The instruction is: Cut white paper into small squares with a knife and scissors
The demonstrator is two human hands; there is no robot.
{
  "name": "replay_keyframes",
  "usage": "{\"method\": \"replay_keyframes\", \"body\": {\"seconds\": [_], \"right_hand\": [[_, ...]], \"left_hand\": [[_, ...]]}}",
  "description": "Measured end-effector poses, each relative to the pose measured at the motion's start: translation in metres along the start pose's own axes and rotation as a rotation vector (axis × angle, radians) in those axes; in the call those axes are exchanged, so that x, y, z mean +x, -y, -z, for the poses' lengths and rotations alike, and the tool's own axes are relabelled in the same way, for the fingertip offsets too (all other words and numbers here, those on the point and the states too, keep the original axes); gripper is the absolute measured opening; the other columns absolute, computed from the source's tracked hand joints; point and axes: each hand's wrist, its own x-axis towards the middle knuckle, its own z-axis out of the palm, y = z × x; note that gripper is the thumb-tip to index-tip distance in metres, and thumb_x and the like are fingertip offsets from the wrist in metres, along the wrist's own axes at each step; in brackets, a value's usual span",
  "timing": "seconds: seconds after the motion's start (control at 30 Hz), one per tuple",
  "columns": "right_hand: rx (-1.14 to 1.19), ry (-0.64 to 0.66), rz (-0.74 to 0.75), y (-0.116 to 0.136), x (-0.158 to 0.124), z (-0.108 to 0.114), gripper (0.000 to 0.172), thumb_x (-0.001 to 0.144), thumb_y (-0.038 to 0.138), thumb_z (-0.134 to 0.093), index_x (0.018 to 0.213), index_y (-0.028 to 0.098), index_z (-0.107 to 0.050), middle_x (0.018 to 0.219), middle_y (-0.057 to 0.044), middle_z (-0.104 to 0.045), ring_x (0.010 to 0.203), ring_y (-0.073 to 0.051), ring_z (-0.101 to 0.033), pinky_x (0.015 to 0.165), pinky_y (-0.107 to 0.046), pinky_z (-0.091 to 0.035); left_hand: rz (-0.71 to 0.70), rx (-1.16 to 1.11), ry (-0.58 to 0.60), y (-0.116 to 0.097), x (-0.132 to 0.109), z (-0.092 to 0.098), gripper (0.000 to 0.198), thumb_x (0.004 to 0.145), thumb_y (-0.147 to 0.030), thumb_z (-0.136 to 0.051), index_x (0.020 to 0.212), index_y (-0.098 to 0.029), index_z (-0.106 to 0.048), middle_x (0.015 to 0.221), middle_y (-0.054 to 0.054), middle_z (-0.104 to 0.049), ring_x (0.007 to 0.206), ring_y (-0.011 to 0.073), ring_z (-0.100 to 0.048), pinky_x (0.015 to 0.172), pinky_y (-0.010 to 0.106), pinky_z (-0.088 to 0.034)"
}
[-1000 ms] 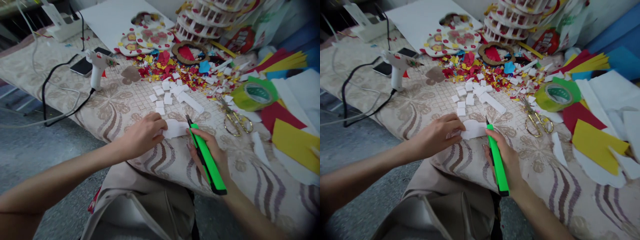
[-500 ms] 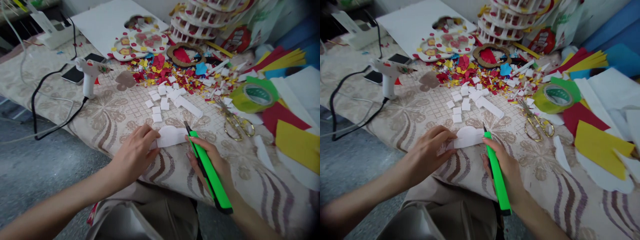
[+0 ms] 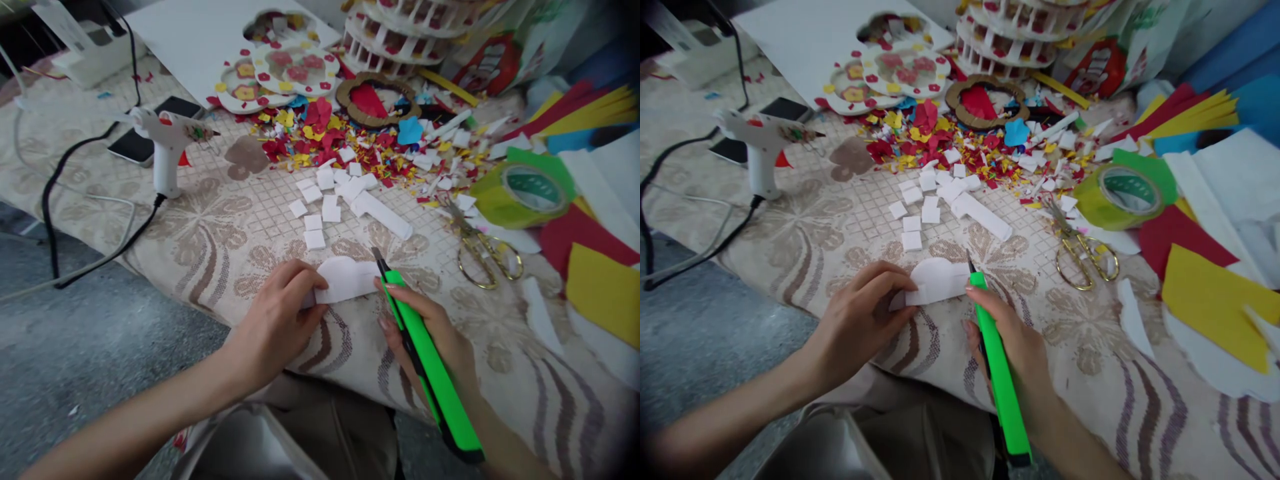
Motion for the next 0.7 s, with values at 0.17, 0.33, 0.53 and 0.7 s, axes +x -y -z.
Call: {"method": "replay_keyframes", "body": {"seconds": [0.17,0.33,0.53,0.7], "right_hand": [[0.011,-0.011,0.011,-0.001,0.001,-0.001,0.033,0.088,0.029,-0.057,0.12,0.033,-0.056,0.094,0.002,-0.075,0.062,-0.018,-0.071,0.046,-0.024,-0.056],[-0.043,0.001,-0.052,0.004,0.0,0.002,0.03,0.088,0.032,-0.056,0.119,0.032,-0.057,0.109,0.001,-0.073,0.083,-0.022,-0.074,0.06,-0.029,-0.061],[-0.064,0.008,-0.106,0.014,0.001,0.003,0.029,0.089,0.031,-0.055,0.118,0.03,-0.058,0.113,-0.001,-0.072,0.087,-0.022,-0.073,0.066,-0.031,-0.06],[-0.031,-0.015,-0.111,0.008,-0.001,0.002,0.03,0.089,0.035,-0.056,0.118,0.029,-0.06,0.114,-0.004,-0.071,0.09,-0.024,-0.072,0.067,-0.034,-0.06]], "left_hand": [[0.028,-0.028,0.012,-0.001,0.001,0.003,0.014,0.085,-0.016,-0.061,0.096,-0.02,-0.057,0.101,0.004,-0.057,0.094,0.0171,-0.057,0.082,0.032,-0.051],[0.003,-0.008,-0.017,0.001,0.0,0.0,0.014,0.086,-0.01,-0.058,0.096,-0.019,-0.057,0.1,0.003,-0.057,0.093,0.0142,-0.056,0.083,0.028,-0.049],[-0.032,-0.001,-0.074,0.003,0.001,-0.004,0.015,0.083,-0.008,-0.061,0.093,-0.018,-0.057,0.096,0.001,-0.057,0.089,0.0124,-0.056,0.08,0.025,-0.049],[-0.06,-0.002,-0.079,0.003,0.003,-0.002,0.015,0.082,-0.007,-0.062,0.092,-0.017,-0.058,0.095,0.001,-0.057,0.088,0.0123,-0.056,0.081,0.024,-0.048]]}}
